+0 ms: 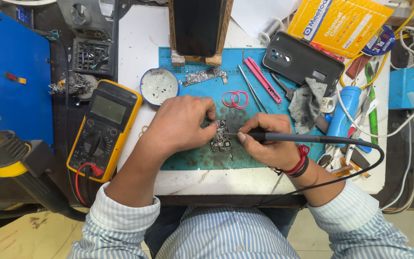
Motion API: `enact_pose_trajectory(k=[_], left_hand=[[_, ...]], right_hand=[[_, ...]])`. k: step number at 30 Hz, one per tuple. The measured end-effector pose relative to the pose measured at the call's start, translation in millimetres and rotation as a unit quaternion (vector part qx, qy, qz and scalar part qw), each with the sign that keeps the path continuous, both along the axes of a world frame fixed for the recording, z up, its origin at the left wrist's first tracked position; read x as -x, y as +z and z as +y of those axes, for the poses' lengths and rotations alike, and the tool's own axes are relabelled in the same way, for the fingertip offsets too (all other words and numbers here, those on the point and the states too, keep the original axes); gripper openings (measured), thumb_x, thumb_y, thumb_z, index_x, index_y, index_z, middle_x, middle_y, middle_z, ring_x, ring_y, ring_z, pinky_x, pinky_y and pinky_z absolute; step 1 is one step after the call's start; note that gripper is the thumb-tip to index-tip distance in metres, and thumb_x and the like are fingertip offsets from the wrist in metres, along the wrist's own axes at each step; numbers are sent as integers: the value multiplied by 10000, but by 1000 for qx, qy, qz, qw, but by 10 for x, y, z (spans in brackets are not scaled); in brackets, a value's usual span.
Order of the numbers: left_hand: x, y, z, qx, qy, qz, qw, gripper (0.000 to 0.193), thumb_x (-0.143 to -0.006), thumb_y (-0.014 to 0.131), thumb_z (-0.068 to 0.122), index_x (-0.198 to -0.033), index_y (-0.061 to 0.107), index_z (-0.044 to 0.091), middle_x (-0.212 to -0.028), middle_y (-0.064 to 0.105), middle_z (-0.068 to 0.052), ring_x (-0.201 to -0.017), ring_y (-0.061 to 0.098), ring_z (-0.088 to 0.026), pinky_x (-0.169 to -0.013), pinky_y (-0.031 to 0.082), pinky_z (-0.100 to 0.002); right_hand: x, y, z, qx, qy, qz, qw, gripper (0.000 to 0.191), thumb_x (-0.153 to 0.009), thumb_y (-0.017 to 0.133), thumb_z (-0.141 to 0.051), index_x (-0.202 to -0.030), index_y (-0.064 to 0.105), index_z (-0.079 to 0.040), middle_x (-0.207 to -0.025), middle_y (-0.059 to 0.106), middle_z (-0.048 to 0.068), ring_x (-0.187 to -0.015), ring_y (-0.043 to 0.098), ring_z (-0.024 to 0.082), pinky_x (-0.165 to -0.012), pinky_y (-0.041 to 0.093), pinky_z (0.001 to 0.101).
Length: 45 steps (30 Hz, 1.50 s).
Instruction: The person uses a soldering iron to apply heat to multiple points on a small circuit board. They hold the board with one hand and guide the soldering iron with the other, moving between different components on the board throughout the clip.
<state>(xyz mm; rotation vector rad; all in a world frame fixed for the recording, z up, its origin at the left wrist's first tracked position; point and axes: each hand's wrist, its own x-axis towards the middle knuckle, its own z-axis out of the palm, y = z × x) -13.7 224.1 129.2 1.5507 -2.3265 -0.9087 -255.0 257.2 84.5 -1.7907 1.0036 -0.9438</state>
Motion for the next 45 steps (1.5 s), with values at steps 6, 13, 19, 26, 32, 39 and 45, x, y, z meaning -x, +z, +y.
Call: enact_pose_trajectory(k=[6,13,19,26,32,39,45], left_hand=[[17,20,-9,0,-1,-1,1000,183,-773,732,280,-835,737,108,-796,745,-101,-758,714,-336,-707,548,-458],[23,36,-15,-7,1,-6,1000,190,-773,735,288,-840,739,110,-794,743,-104,-755,713,-337,-706,546,-459],[22,31,-12,-6,0,1,1000,192,-769,735,284,-845,741,109,-794,746,-102,-754,715,-334,-704,547,-457],[20,31,-14,-1,-1,3,1000,183,-772,733,277,-840,740,107,-800,747,-102,-757,716,-333,-705,548,-454],[20,38,-15,-1,-3,4,1000,185,-774,731,277,-838,737,104,-811,749,-99,-764,717,-330,-705,548,-454],[19,44,-19,-6,-2,1,1000,188,-773,732,281,-840,736,105,-805,747,-98,-766,716,-330,-707,546,-456],[15,28,-10,-4,-4,0,1000,187,-773,730,281,-840,735,107,-808,745,-99,-765,713,-335,-709,546,-457]], right_hand=[[16,13,-2,-3,-2,-3,1000,63,-833,731,-29,-841,672,-7,-636,627,6,-537,538,46,-491,405,232],[24,29,-5,0,-5,4,1000,66,-825,734,-35,-840,676,-8,-622,614,6,-527,524,47,-487,393,234],[27,30,-6,-1,2,-1,1000,67,-830,732,-39,-841,674,-9,-625,612,1,-529,524,44,-486,390,232],[28,40,-6,-2,1,2,1000,65,-827,732,-40,-841,676,-9,-614,603,-2,-523,515,46,-482,385,232],[26,49,-10,-1,5,-3,1000,62,-830,729,-35,-841,675,-8,-620,613,1,-522,520,44,-480,388,231],[22,44,-11,4,1,-1,1000,67,-829,729,-32,-838,668,-7,-631,619,6,-528,528,48,-485,394,232],[16,29,-6,8,2,-1,1000,70,-830,733,-36,-842,672,-6,-642,628,13,-538,539,54,-495,404,234]])
